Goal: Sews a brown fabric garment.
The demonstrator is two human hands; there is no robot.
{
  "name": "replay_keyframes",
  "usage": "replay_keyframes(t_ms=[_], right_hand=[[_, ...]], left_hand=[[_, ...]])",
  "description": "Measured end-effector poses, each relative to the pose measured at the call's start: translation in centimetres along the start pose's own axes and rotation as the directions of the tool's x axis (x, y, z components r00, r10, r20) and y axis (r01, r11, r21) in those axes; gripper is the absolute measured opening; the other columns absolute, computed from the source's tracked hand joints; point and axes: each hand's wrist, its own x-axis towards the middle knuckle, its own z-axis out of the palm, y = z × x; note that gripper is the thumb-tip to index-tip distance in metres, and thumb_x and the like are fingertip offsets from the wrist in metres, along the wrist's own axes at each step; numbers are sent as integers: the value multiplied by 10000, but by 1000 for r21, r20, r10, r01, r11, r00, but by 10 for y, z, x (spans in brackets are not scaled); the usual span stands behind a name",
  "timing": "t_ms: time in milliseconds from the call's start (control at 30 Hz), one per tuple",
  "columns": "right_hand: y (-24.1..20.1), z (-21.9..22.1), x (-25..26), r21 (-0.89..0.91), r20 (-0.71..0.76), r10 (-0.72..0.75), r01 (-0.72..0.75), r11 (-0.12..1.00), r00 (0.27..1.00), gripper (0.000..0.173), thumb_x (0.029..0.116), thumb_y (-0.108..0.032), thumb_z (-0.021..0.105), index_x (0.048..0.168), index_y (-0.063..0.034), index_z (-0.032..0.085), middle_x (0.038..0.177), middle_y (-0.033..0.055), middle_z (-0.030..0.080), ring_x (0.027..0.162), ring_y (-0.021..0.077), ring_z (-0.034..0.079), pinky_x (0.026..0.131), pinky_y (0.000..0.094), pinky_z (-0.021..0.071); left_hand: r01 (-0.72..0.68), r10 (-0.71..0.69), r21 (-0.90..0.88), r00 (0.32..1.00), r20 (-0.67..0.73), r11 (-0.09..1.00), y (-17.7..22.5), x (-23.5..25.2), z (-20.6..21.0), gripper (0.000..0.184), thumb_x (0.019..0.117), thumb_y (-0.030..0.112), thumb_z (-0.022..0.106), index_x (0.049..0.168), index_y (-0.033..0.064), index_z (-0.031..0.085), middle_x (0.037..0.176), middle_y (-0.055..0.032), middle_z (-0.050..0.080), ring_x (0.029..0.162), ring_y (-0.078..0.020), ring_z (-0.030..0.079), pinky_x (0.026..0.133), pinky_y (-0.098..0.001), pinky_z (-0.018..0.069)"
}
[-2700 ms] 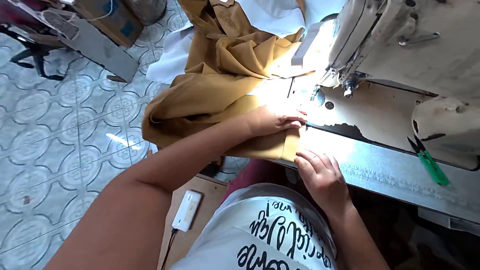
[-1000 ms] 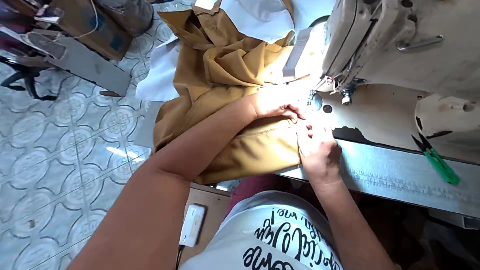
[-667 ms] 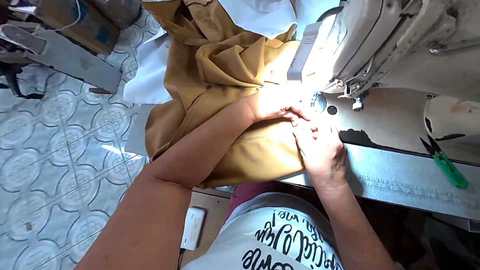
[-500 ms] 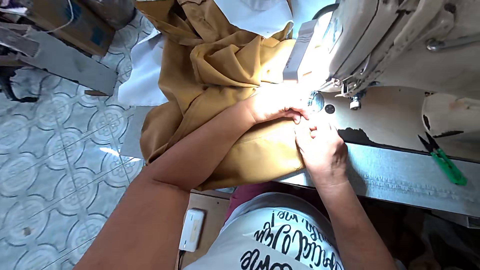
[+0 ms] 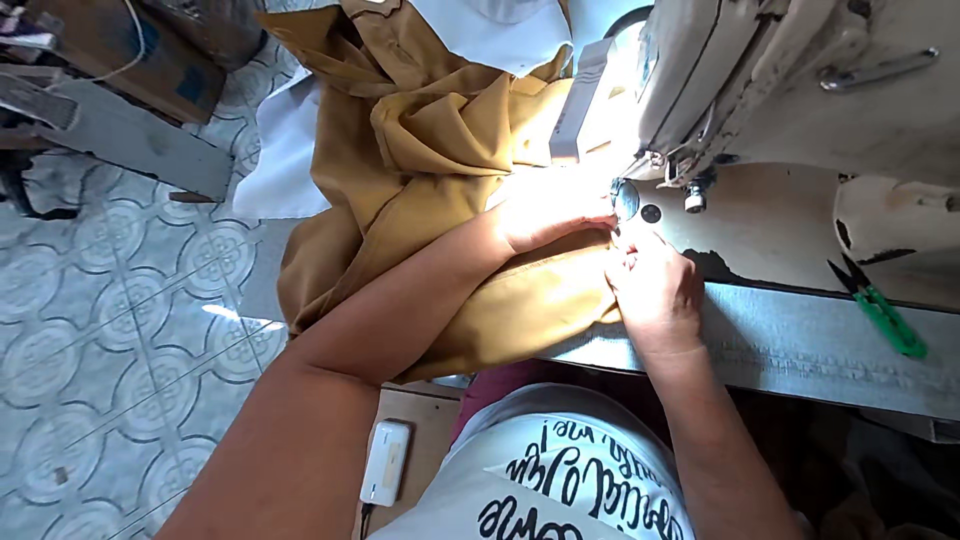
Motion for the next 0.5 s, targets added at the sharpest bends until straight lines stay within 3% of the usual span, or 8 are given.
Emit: replay_keyframes(t_ms=[67,167,267,367,500], right_hand=[[2,-5,-3,73,51,39,-43,996,998,136,895,-60,701,1021,-31,662,928,156,688,770,305,689,643,493,559],[7,-5,-15,130,24,34,-36,991,999,250,855,-12,728,1097,-46,678,1015,147,679,807,266,688,681,446,581],[8,1,-29,91,-87,-13,21,996,996,167,905,-50,710,1068,-55,747,1038,153,702,844,272,710,704,416,597],[9,7,-37,45,-144,-78,85,995,987,189,928,-70,694,1090,-98,786,1022,137,714,912,273,718,732,392,601],[11,8,-37,15,-132,-146,149,989,980,180,929,-91,705,1084,-97,796,975,140,701,923,295,703,756,412,592]], left_hand=[[67,-65,-38,997,46,997,3,-1,-5,295,1046,53,475,1046,118,763,1007,-81,705,1020,-231,659,877,-392,502],[124,-122,-65,992,34,990,6,0,-6,284,1037,39,502,1048,101,778,1013,-89,695,1005,-226,651,858,-366,510],[64,-65,66,998,8,996,4,-2,-4,269,1019,4,492,1042,94,744,1021,-108,730,1014,-282,695,854,-430,548],[48,-47,14,998,-34,999,1,-4,-4,255,1010,1,502,946,66,740,990,-106,732,1007,-276,696,850,-420,545],[52,-49,-46,997,61,998,-7,-4,-11,263,1015,18,505,955,93,749,1045,-98,711,1069,-263,670,897,-405,534]])
